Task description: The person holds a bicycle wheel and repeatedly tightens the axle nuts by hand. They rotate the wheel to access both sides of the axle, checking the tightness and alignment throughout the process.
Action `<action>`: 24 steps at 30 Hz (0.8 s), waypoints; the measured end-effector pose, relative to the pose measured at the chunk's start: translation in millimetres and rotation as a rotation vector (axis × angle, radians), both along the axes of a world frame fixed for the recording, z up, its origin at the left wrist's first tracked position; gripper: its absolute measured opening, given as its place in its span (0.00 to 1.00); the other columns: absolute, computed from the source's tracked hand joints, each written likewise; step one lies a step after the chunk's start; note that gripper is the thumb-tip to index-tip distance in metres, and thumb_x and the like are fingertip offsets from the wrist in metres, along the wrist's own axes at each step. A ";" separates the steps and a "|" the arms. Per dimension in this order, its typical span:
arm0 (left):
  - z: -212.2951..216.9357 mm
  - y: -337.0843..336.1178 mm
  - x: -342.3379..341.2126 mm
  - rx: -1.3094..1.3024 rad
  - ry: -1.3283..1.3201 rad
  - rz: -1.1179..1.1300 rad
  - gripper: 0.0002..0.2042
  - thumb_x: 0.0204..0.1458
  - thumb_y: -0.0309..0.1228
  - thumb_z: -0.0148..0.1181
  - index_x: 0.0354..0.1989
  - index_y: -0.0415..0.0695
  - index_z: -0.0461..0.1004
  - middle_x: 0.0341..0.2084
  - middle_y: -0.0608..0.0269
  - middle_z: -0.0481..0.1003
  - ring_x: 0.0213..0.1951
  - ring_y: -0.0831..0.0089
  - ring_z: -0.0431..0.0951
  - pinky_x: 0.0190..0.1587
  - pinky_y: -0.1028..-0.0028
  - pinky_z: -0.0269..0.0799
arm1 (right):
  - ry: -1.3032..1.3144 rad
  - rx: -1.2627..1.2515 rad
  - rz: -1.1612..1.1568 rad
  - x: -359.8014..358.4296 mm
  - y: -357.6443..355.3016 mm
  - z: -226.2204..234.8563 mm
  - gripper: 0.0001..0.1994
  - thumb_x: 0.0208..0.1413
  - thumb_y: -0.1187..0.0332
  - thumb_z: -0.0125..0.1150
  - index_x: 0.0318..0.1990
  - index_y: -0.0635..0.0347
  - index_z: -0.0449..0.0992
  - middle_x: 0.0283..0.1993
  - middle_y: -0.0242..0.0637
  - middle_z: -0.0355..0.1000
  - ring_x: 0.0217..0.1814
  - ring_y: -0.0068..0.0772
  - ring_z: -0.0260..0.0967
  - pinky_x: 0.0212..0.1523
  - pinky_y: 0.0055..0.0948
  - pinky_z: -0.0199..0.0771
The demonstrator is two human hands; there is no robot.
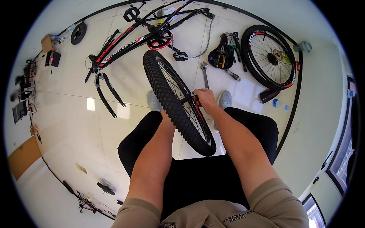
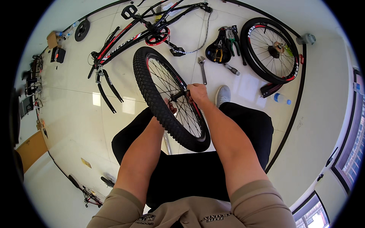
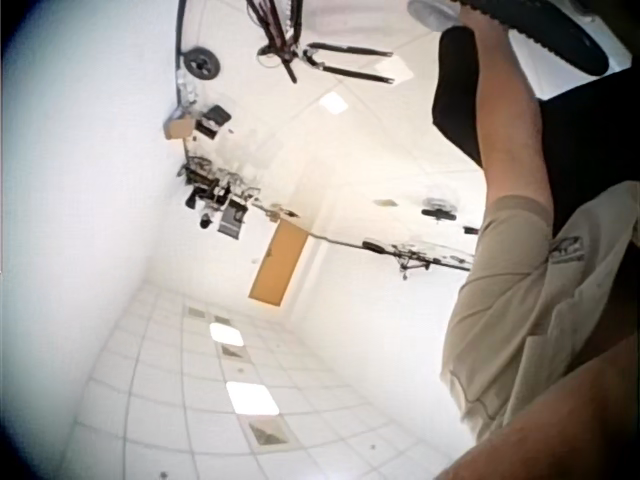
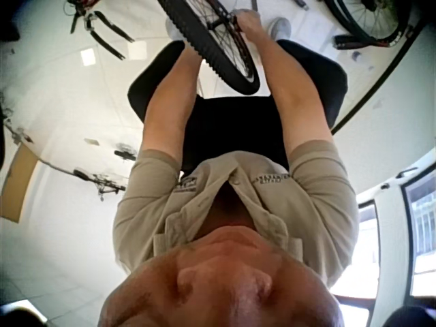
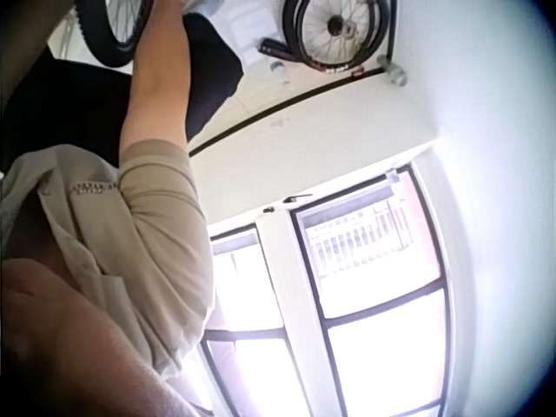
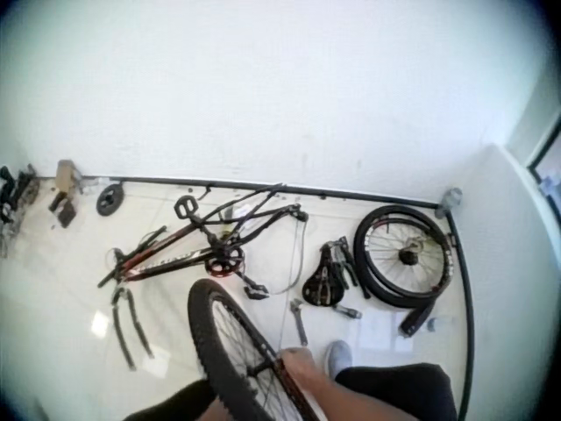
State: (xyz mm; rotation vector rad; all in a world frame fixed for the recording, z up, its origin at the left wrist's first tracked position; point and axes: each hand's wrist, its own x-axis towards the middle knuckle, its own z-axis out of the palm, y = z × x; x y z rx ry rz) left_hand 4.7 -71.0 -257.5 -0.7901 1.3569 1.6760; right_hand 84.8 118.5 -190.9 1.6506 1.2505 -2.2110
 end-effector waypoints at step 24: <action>68.1 16.8 -6.4 -0.282 -0.315 0.144 0.08 0.53 0.30 0.55 0.40 0.44 0.72 0.31 0.62 0.73 0.30 0.67 0.72 0.41 0.54 0.66 | 0.038 0.051 0.068 -7.1 -7.2 14.5 0.11 0.63 0.66 0.60 0.41 0.67 0.77 0.27 0.31 0.68 0.22 0.22 0.62 0.24 0.28 0.67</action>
